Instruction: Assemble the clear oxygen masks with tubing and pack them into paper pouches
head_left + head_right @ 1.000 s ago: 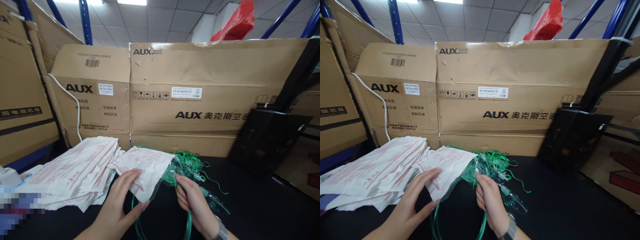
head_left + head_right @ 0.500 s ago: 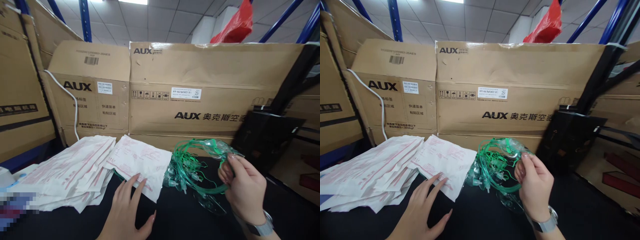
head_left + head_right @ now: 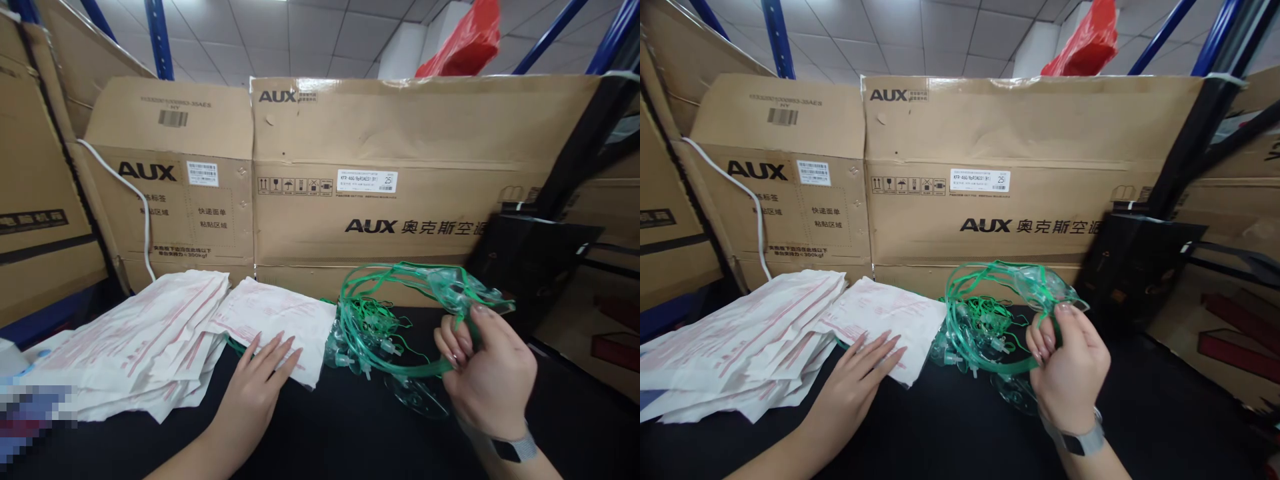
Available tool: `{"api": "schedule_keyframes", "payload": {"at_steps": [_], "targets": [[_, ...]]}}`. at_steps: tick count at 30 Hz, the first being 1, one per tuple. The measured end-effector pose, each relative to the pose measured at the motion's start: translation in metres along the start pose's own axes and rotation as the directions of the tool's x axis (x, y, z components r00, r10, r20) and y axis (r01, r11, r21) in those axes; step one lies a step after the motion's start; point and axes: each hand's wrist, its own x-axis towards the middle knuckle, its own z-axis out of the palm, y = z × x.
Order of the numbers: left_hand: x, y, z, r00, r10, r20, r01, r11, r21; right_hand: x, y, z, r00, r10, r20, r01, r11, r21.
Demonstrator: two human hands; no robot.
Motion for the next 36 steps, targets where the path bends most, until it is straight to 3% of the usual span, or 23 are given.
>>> {"api": "schedule_keyframes", "payload": {"at_steps": [4,7,9,11,14,20,23,32,36], "targets": [[-0.002,-0.008,0.001,0.998,0.062,0.019,-0.058,0.988,-0.141,0.004,0.000,-0.002,0.990,0.143,0.006,-0.143,0.986,0.080],[-0.001,-0.009,-0.011,0.994,0.112,-0.001,-0.108,0.955,-0.275,0.007,0.001,-0.005,0.968,0.251,0.016,-0.250,0.957,0.148],[0.001,-0.009,-0.023,0.995,0.101,-0.006,-0.097,0.937,-0.335,0.009,0.002,-0.006,0.952,0.307,0.017,-0.305,0.937,0.169],[0.002,-0.009,-0.034,0.997,0.056,0.059,-0.032,0.936,-0.352,0.008,0.003,-0.007,0.941,0.337,0.016,-0.335,0.927,0.166],[0.002,-0.005,-0.037,0.997,-0.029,0.076,0.052,0.944,-0.325,0.005,0.005,-0.005,0.938,0.346,0.012,-0.343,0.927,0.149],[-0.001,0.011,-0.009,0.969,-0.246,-0.037,0.234,0.952,-0.198,-0.005,0.009,0.002,0.933,0.359,0.028,-0.360,0.926,0.115],[-0.003,0.016,-0.001,0.970,-0.239,-0.043,0.232,0.965,-0.125,-0.008,0.011,0.003,0.936,0.350,0.033,-0.351,0.931,0.101],[-0.004,0.017,0.003,0.969,-0.235,0.073,0.236,0.972,-0.017,-0.011,0.017,0.003,0.938,0.344,0.042,-0.346,0.936,0.073],[-0.004,0.017,-0.001,0.982,-0.160,0.099,0.163,0.986,-0.021,-0.010,0.015,0.004,0.933,0.360,0.032,-0.361,0.928,0.095]]}}
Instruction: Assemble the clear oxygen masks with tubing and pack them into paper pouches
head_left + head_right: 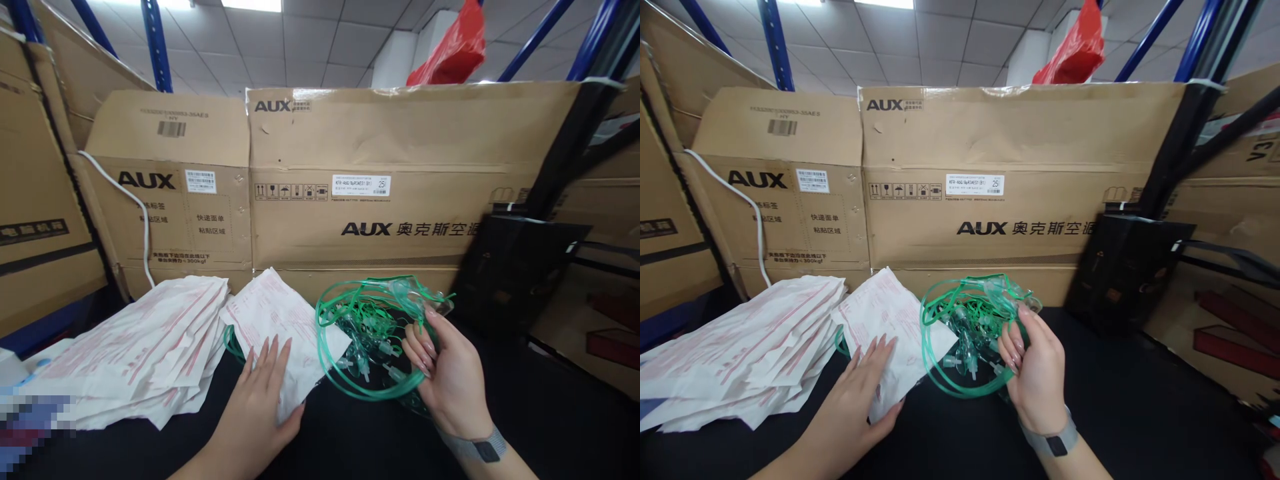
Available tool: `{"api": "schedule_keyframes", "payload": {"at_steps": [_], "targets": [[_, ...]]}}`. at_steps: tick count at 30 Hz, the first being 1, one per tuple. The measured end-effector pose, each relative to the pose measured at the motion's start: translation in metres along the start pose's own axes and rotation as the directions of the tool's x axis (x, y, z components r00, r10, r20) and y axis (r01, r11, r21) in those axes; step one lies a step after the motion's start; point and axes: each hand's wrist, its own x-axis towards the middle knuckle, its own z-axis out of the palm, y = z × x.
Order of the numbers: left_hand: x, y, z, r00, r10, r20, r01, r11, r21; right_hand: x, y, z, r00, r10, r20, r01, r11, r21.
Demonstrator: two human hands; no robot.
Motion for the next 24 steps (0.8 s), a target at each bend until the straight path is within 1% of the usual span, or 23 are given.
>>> {"api": "schedule_keyframes", "payload": {"at_steps": [3,6,8,11,14,18,21,24], "targets": [[0.000,0.001,-0.003,0.998,0.055,-0.012,-0.055,0.998,0.031,-0.001,-0.002,0.001,1.000,0.011,0.004,-0.011,1.000,0.021],[0.000,0.002,-0.003,0.997,0.067,-0.024,-0.066,0.996,0.067,-0.003,-0.004,0.002,1.000,0.020,0.010,-0.020,0.999,0.038],[-0.001,0.002,-0.001,0.998,0.060,-0.029,-0.058,0.997,0.060,-0.004,-0.005,0.002,1.000,0.019,0.012,-0.019,0.999,0.042],[-0.002,0.000,0.003,0.997,0.021,-0.071,-0.019,0.999,0.035,-0.005,-0.005,0.003,1.000,0.014,0.010,-0.015,0.999,0.037],[-0.002,-0.002,0.007,0.995,-0.014,-0.099,0.019,0.999,0.048,-0.005,-0.005,0.004,1.000,0.025,0.009,-0.025,0.999,0.035],[-0.001,-0.005,0.008,0.995,-0.042,-0.089,0.047,0.998,0.050,-0.005,-0.004,0.003,1.000,0.030,0.006,-0.031,0.999,0.027],[0.000,-0.005,0.007,0.996,-0.044,-0.078,0.046,0.999,0.028,-0.005,-0.003,0.003,0.999,0.033,0.007,-0.033,0.999,0.025],[0.000,-0.005,0.007,0.994,-0.028,-0.104,0.031,0.999,0.023,-0.005,-0.002,0.002,0.999,0.035,0.002,-0.035,0.999,0.014]]}}
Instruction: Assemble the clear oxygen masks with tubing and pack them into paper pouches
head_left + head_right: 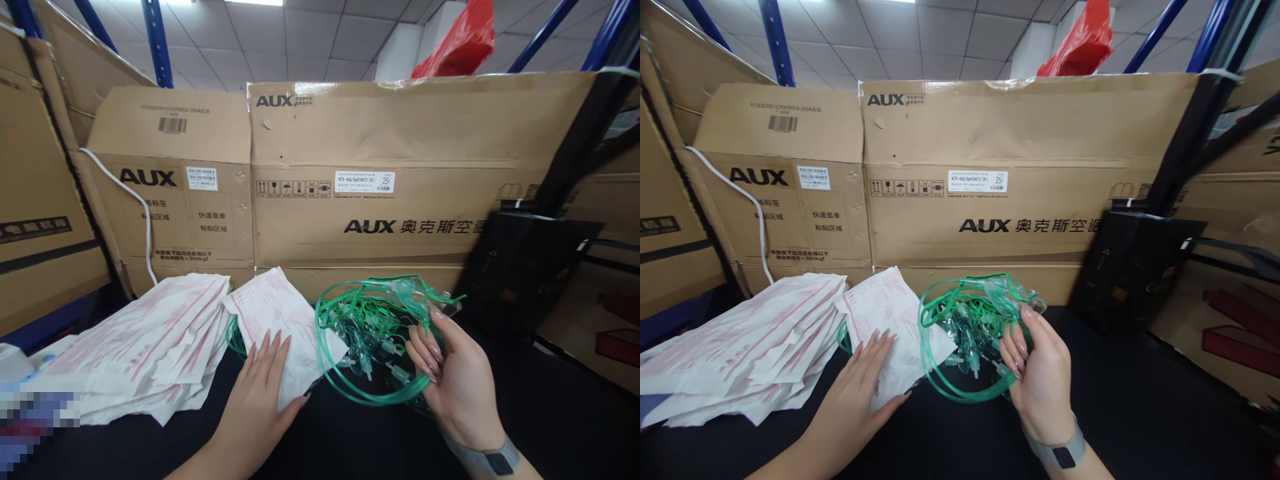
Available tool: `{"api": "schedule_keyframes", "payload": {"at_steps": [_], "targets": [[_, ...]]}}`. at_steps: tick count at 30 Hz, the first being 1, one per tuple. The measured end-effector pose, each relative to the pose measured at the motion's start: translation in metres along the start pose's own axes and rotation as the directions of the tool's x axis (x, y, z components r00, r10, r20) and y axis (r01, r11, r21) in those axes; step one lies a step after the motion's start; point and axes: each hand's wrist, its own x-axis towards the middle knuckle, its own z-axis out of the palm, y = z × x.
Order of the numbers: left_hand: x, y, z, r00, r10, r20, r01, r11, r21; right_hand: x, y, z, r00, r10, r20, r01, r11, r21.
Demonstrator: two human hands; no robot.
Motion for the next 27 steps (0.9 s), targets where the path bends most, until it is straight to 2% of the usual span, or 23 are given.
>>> {"api": "schedule_keyframes", "payload": {"at_steps": [7,12,20,22,27], "targets": [[0.000,-0.001,-0.001,0.999,-0.004,0.035,0.004,1.000,-0.003,0.000,0.002,-0.002,1.000,0.009,0.008,-0.009,1.000,-0.007],[0.001,-0.002,-0.001,1.000,-0.011,-0.013,0.011,1.000,0.006,0.000,0.001,-0.001,1.000,0.007,0.000,-0.007,1.000,-0.010],[0.007,-0.004,-0.011,0.983,0.139,-0.116,-0.127,0.986,0.112,-0.001,-0.001,0.000,1.000,-0.028,-0.002,0.028,1.000,-0.010],[0.005,-0.004,-0.013,0.983,0.159,-0.090,-0.148,0.982,0.119,-0.001,-0.001,0.000,1.000,-0.025,0.004,0.025,1.000,-0.009],[-0.002,-0.004,-0.012,0.978,0.202,0.056,-0.205,0.977,0.061,-0.001,-0.001,0.001,0.999,-0.031,0.010,0.031,0.999,-0.005]]}}
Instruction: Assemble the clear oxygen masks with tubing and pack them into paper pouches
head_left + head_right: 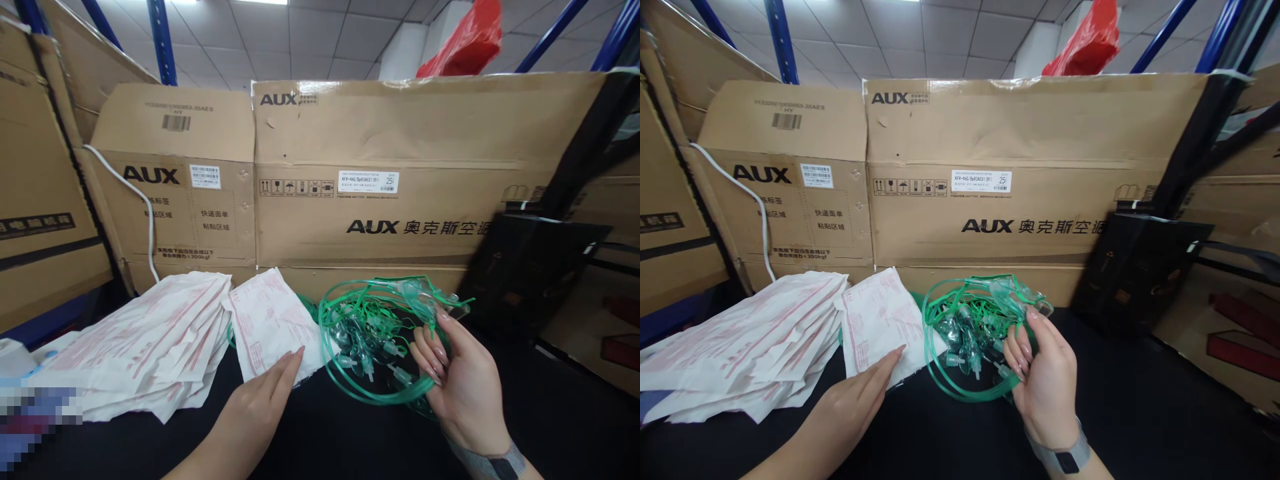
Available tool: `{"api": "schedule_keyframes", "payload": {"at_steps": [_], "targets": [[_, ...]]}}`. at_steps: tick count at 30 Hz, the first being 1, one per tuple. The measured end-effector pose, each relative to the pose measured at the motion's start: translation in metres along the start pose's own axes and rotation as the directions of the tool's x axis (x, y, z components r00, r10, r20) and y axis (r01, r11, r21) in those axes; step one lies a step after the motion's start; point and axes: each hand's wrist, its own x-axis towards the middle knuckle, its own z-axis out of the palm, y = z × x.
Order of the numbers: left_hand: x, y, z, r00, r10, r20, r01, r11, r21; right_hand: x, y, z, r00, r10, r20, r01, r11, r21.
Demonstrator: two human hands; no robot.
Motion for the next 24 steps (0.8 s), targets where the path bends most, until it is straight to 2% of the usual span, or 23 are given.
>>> {"api": "schedule_keyframes", "payload": {"at_steps": [4,13,16,21,24], "targets": [[0.002,-0.002,-0.001,0.999,-0.011,0.038,0.011,1.000,0.008,0.000,0.000,0.001,1.000,-0.005,-0.010,0.004,1.000,-0.008],[0.000,-0.006,0.008,0.989,-0.140,0.044,0.142,0.989,-0.041,0.000,0.000,0.001,1.000,0.014,-0.016,-0.014,1.000,-0.012],[0.000,-0.007,0.007,0.990,-0.128,0.055,0.133,0.986,-0.102,0.000,0.000,0.000,1.000,0.013,-0.017,-0.013,1.000,-0.005],[0.001,-0.007,-0.007,0.983,-0.053,0.176,0.096,0.965,-0.244,0.000,-0.002,0.000,1.000,0.022,-0.011,-0.022,1.000,0.000],[0.001,-0.009,-0.009,0.982,-0.044,0.182,0.095,0.956,-0.279,-0.001,-0.002,0.000,0.999,0.036,-0.014,-0.036,0.999,0.001]]}}
